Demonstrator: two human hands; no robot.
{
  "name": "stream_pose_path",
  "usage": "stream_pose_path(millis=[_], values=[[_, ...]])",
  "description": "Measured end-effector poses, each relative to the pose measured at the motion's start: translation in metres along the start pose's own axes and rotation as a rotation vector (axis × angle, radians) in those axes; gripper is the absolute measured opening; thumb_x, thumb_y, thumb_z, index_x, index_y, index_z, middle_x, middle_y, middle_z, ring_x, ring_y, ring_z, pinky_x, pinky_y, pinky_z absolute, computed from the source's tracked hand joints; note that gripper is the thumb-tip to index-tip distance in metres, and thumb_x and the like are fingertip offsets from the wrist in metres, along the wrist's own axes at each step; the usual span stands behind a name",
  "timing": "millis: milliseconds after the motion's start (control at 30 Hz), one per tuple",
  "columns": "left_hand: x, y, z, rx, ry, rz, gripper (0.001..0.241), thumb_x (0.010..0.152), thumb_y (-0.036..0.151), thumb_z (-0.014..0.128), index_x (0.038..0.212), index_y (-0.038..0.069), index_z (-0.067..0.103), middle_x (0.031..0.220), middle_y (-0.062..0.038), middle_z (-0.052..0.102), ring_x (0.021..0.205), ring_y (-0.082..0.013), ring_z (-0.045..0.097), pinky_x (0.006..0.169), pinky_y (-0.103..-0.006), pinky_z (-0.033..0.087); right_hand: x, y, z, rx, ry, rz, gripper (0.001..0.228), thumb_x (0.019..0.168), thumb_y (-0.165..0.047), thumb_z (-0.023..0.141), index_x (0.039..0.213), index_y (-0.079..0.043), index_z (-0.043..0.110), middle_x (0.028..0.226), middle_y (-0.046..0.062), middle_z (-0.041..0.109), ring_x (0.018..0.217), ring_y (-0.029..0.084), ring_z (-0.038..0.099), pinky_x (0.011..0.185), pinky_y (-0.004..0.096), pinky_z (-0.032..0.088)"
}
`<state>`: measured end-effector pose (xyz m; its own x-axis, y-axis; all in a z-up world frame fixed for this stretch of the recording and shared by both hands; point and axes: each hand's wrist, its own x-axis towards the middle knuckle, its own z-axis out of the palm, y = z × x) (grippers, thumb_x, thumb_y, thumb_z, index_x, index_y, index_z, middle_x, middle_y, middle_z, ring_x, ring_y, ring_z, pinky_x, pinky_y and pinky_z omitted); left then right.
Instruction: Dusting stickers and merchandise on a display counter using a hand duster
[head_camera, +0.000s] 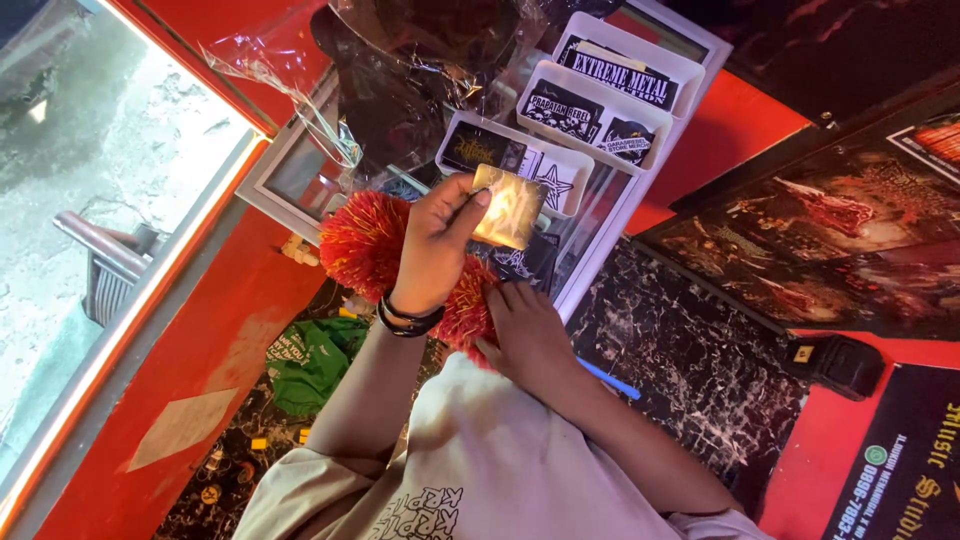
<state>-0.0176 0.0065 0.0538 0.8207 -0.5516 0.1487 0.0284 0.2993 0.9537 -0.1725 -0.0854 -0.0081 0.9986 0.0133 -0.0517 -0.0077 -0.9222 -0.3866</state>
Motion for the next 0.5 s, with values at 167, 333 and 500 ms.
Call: stream_pose_path(millis=[167,333,500], values=[[-0.013,0.029,-0.007,0.240,0.036,0.168,0.019,0.105,0.004,0.054,0.116,0.001,0.069,0.095,-0.012,0.070,0.096,-0.0155,0.062,0.097,-0.0376,0.050,-0.016,-0.005,-0.009,0.241,0.089,0.111,0.058,0.076,-0.019,0.074,0.128,0.001,0.054,0.103,0.023,0.066,0.095,0.045,0.066,0.081,0.058,0.054],[-0.017,0.069,-0.021,0.043,0.512,0.199,0.011,0.104,0.012,0.058,0.113,0.009,0.054,0.097,-0.005,0.058,0.091,-0.0161,0.059,0.085,-0.0282,0.050,-0.040,0.031,-0.053,0.502,0.465,0.243,0.047,0.085,-0.016,0.063,0.127,0.001,0.052,0.103,0.028,0.066,0.099,0.052,0.066,0.084,0.061,0.052],[-0.003,0.047,0.001,-0.131,0.294,0.070,0.027,0.108,0.003,0.040,0.126,0.005,0.059,0.108,-0.012,0.067,0.097,-0.0232,0.066,0.090,-0.0345,0.054,-0.031,0.012,-0.100,0.670,0.759,0.238,0.064,0.099,-0.040,0.060,0.141,-0.001,0.031,0.114,0.024,0.062,0.107,0.044,0.066,0.097,0.060,0.051]])
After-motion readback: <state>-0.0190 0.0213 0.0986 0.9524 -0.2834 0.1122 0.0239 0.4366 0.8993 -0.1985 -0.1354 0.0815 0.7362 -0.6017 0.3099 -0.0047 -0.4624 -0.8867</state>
